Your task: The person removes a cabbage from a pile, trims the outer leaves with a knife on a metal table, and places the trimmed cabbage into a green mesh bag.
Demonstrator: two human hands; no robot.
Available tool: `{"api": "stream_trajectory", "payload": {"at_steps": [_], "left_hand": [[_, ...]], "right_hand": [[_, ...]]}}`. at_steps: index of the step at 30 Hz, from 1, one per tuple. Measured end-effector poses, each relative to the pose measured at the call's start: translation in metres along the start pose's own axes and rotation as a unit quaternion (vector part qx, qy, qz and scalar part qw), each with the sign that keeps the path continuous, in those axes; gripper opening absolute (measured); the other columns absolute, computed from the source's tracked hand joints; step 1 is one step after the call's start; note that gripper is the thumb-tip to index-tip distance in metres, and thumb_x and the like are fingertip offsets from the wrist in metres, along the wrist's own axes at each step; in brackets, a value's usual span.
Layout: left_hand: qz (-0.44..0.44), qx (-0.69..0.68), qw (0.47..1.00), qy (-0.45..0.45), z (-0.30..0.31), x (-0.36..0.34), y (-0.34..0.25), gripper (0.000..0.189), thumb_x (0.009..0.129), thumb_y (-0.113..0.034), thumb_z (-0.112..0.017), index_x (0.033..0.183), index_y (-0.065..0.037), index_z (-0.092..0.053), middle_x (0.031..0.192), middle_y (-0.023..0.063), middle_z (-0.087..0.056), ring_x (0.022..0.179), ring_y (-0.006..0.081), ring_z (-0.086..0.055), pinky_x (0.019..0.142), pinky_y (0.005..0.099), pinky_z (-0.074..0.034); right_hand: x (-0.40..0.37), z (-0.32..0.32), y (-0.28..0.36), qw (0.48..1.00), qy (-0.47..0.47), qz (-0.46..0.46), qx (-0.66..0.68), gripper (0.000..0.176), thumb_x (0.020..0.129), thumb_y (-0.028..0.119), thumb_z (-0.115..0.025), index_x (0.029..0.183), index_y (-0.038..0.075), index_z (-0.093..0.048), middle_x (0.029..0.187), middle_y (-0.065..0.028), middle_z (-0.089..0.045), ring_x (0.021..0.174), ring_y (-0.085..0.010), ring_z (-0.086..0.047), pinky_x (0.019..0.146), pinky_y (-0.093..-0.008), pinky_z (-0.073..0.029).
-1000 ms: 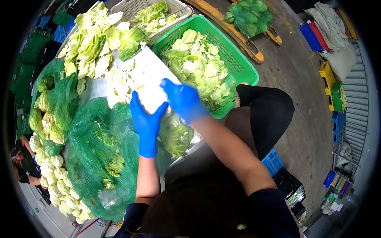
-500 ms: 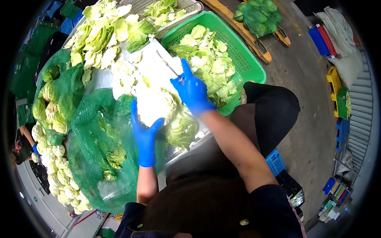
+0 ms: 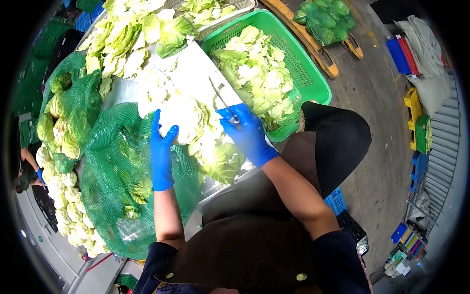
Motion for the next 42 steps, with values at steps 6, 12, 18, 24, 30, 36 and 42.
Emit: {"api": "stream_trajectory", "payload": {"at_steps": [6, 12, 18, 24, 30, 36, 42], "left_hand": [[-0.008, -0.05, 0.997, 0.062, -0.02, -0.006, -0.013, 0.085, 0.079, -0.005, -0.074, 0.15, -0.003, -0.028, 0.145, 0.0193, -0.039, 0.129, 0.0225, -0.042, 0.103, 0.0338, -0.042], [0.011, -0.03, 0.998, 0.058, 0.002, 0.014, 0.005, 0.08, 0.082, -0.013, -0.073, 0.15, -0.011, -0.032, 0.147, 0.021, -0.036, 0.134, 0.0291, -0.037, 0.109, 0.0399, -0.035], [-0.068, 0.114, 0.991, -0.014, -0.011, -0.003, -0.019, 0.091, 0.077, -0.019, -0.079, 0.15, -0.002, -0.026, 0.146, 0.0236, -0.033, 0.134, 0.0326, -0.036, 0.112, 0.0425, -0.029], [-0.197, 0.353, 0.912, -0.069, -0.035, -0.015, -0.043, 0.101, 0.067, -0.023, -0.087, 0.147, 0.0, -0.029, 0.145, 0.0212, -0.035, 0.133, 0.0301, -0.038, 0.11, 0.0416, -0.033], [-0.026, -0.059, 0.997, -0.038, 0.016, 0.005, 0.004, 0.075, 0.082, -0.023, -0.071, 0.145, 0.0, -0.035, 0.14, 0.0169, -0.046, 0.127, 0.0303, -0.047, 0.108, 0.0425, -0.037], [0.062, -0.393, 0.917, -0.02, 0.015, -0.007, 0.007, 0.062, 0.097, -0.043, -0.046, 0.145, -0.006, -0.037, 0.146, 0.013, -0.043, 0.131, 0.0312, -0.044, 0.11, 0.0477, -0.035], [0.076, -0.419, 0.905, -0.012, -0.003, -0.009, -0.005, 0.071, 0.095, -0.056, -0.043, 0.147, -0.008, -0.036, 0.149, 0.0122, -0.041, 0.134, 0.0332, -0.041, 0.111, 0.051, -0.032]], "right_hand": [[0.028, -0.037, 0.046, 0.985, 0.122, 0.029, -0.115, 0.037, 0.081, 0.013, -0.072, 0.116, 0.013, -0.062, 0.095, -0.0084, -0.06, 0.083, -0.0256, -0.066, 0.071, -0.0324, -0.054], [0.007, 0.004, -0.002, 0.996, 0.04, -0.026, -0.073, 0.016, 0.077, 0.0, -0.066, 0.091, 0.006, -0.064, 0.086, -0.006, -0.06, 0.075, -0.0197, -0.063, 0.066, -0.0311, -0.051], [0.017, -0.005, 0.015, 0.987, 0.071, -0.12, -0.085, 0.071, 0.079, 0.026, -0.079, 0.139, 0.008, -0.046, 0.131, -0.0151, -0.055, 0.12, -0.0271, -0.054, 0.098, -0.0354, -0.045], [-0.016, -0.024, -0.069, 0.957, 0.102, -0.263, -0.064, 0.038, 0.083, 0.031, -0.069, 0.11, 0.006, -0.061, 0.101, -0.021, -0.065, 0.093, -0.0359, -0.063, 0.082, -0.0417, -0.049], [0.005, 0.005, -0.066, 0.987, 0.014, -0.119, -0.108, 0.018, 0.082, 0.023, -0.061, 0.092, 0.008, -0.062, 0.086, -0.02, -0.064, 0.078, -0.0392, -0.062, 0.068, -0.0438, -0.049], [0.033, 0.061, -0.054, 0.973, -0.139, -0.158, -0.09, 0.036, 0.084, 0.005, -0.066, 0.119, 0.008, -0.062, 0.112, -0.0051, -0.067, 0.098, -0.0133, -0.062, 0.084, -0.0286, -0.048], [0.065, 0.043, 0.089, 0.989, 0.024, -0.007, 0.149, 0.063, 0.086, 0.006, -0.068, 0.144, 0.005, -0.041, 0.141, -0.0127, -0.05, 0.128, -0.0194, -0.048, 0.101, -0.0308, -0.042]]}}
Point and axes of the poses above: each hand's wrist, its own x-axis towards the middle knuckle, its own z-axis out of the back of the hand, y = z × x, the point moved 8 cm from there along x, towards the middle knuckle
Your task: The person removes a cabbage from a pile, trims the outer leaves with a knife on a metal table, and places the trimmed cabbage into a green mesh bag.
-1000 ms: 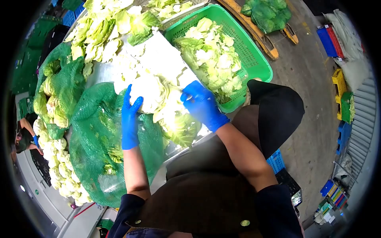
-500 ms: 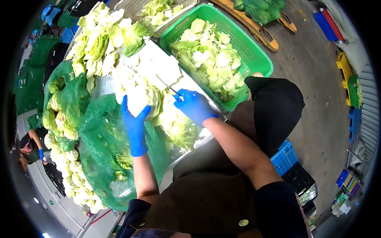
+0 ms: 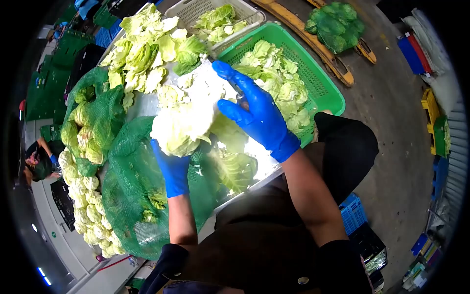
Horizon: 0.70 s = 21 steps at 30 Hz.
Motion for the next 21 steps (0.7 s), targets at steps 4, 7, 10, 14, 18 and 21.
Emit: {"api": "stream_trajectory", "payload": {"at_steps": [4, 7, 10, 14, 18, 21], "left_hand": [[-0.01, 0.01, 0.999, 0.044, -0.002, 0.013, 0.004, 0.074, 0.093, -0.059, -0.042, 0.148, -0.01, -0.035, 0.15, 0.0126, -0.039, 0.135, 0.0343, -0.04, 0.11, 0.0526, -0.032], [0.014, 0.004, 0.998, 0.058, -0.005, 0.012, 0.01, 0.076, 0.093, -0.06, -0.041, 0.149, -0.01, -0.033, 0.151, 0.0129, -0.038, 0.135, 0.0346, -0.039, 0.11, 0.0526, -0.032], [0.033, -0.018, 0.997, 0.063, -0.017, 0.008, 0.016, 0.076, 0.093, -0.061, -0.04, 0.148, -0.01, -0.034, 0.15, 0.013, -0.038, 0.134, 0.0346, -0.041, 0.11, 0.0523, -0.032], [0.084, -0.067, 0.994, 0.014, -0.023, -0.008, 0.015, 0.074, 0.093, -0.062, -0.039, 0.145, -0.009, -0.037, 0.147, 0.0129, -0.04, 0.129, 0.034, -0.045, 0.109, 0.0523, -0.034], [0.039, -0.144, 0.985, 0.086, -0.034, -0.008, 0.005, 0.073, 0.093, -0.061, -0.04, 0.146, -0.011, -0.033, 0.146, 0.0133, -0.04, 0.128, 0.0335, -0.046, 0.107, 0.0515, -0.037], [0.041, -0.109, 0.987, 0.11, -0.02, 0.004, 0.009, 0.076, 0.094, -0.058, -0.044, 0.151, -0.012, -0.023, 0.149, 0.0129, -0.038, 0.128, 0.0328, -0.046, 0.108, 0.0507, -0.037]], "right_hand": [[0.003, -0.017, -0.008, 0.999, 0.014, -0.02, 0.038, 0.076, 0.082, 0.013, -0.076, 0.146, 0.004, -0.037, 0.143, -0.015, -0.047, 0.131, -0.02, -0.045, 0.105, -0.0318, -0.038], [-0.004, -0.04, -0.044, 0.997, 0.017, -0.07, -0.016, 0.085, 0.074, 0.022, -0.084, 0.144, 0.004, -0.039, 0.137, -0.018, -0.052, 0.123, -0.0218, -0.053, 0.098, -0.0333, -0.044], [-0.014, -0.046, -0.046, 0.983, 0.027, -0.013, -0.182, 0.06, 0.076, 0.027, -0.081, 0.126, 0.004, -0.059, 0.115, -0.0151, -0.066, 0.098, -0.0228, -0.066, 0.083, -0.0324, -0.052], [-0.003, 0.008, -0.058, 0.977, -0.057, -0.066, -0.197, 0.027, 0.082, 0.019, -0.072, 0.105, 0.006, -0.068, 0.086, -0.0141, -0.069, 0.074, -0.027, -0.068, 0.07, -0.0335, -0.054], [0.012, 0.029, -0.023, 0.964, -0.096, 0.03, -0.246, 0.036, 0.082, 0.016, -0.074, 0.116, 0.01, -0.065, 0.094, -0.0082, -0.068, 0.082, -0.0168, -0.066, 0.069, -0.0317, -0.053], [0.006, -0.041, -0.001, 0.975, 0.024, -0.086, -0.202, 0.07, 0.07, 0.033, -0.086, 0.131, 0.014, -0.058, 0.106, -0.0087, -0.066, 0.094, -0.0175, -0.065, 0.079, -0.0317, -0.054]]}}
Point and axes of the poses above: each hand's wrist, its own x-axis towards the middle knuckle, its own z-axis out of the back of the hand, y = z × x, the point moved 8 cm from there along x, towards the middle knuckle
